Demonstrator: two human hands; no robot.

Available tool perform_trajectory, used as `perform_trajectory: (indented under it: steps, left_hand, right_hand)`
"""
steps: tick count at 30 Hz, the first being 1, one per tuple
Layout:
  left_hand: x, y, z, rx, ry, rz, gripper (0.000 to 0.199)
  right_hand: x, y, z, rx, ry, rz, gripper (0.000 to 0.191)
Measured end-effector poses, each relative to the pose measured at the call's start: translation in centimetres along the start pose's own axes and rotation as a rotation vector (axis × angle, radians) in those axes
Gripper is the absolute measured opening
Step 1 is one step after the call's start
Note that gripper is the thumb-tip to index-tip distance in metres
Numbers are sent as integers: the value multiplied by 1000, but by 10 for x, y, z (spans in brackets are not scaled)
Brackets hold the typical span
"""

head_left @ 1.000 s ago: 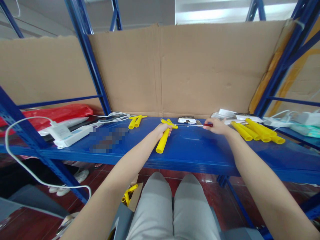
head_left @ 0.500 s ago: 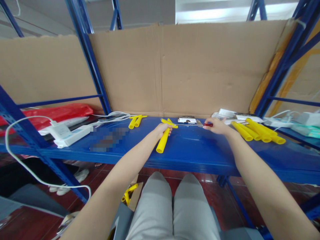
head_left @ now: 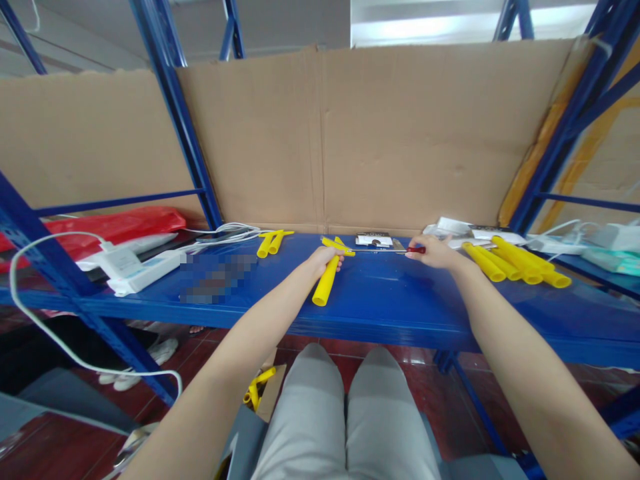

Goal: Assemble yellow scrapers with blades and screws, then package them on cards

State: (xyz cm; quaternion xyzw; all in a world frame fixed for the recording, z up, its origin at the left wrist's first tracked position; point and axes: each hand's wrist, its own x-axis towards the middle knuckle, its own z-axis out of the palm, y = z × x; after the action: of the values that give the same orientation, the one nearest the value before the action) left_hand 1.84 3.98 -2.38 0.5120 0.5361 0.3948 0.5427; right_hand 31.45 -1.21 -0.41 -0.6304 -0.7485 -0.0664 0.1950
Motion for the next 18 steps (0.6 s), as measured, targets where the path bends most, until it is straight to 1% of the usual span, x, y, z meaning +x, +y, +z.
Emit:
perform_trajectory:
  steps: [3,5,10,18]
  left_hand:
    - [-8,4,3,-55,-36,8,7]
    - [-15,7,6,-66,-41,16,8]
    - [-30,12,13,-34,15,50,16]
    - [-39,14,17,65,64,101,25]
  right_hand:
    - [0,-2,-1,-5,-14,3,18]
    - [0,-3,-2,-7,-23,-4,18]
    - [0,-4,-2,-21,-19,-34,16]
    - [2,-4,-1,-62,30,-74,15]
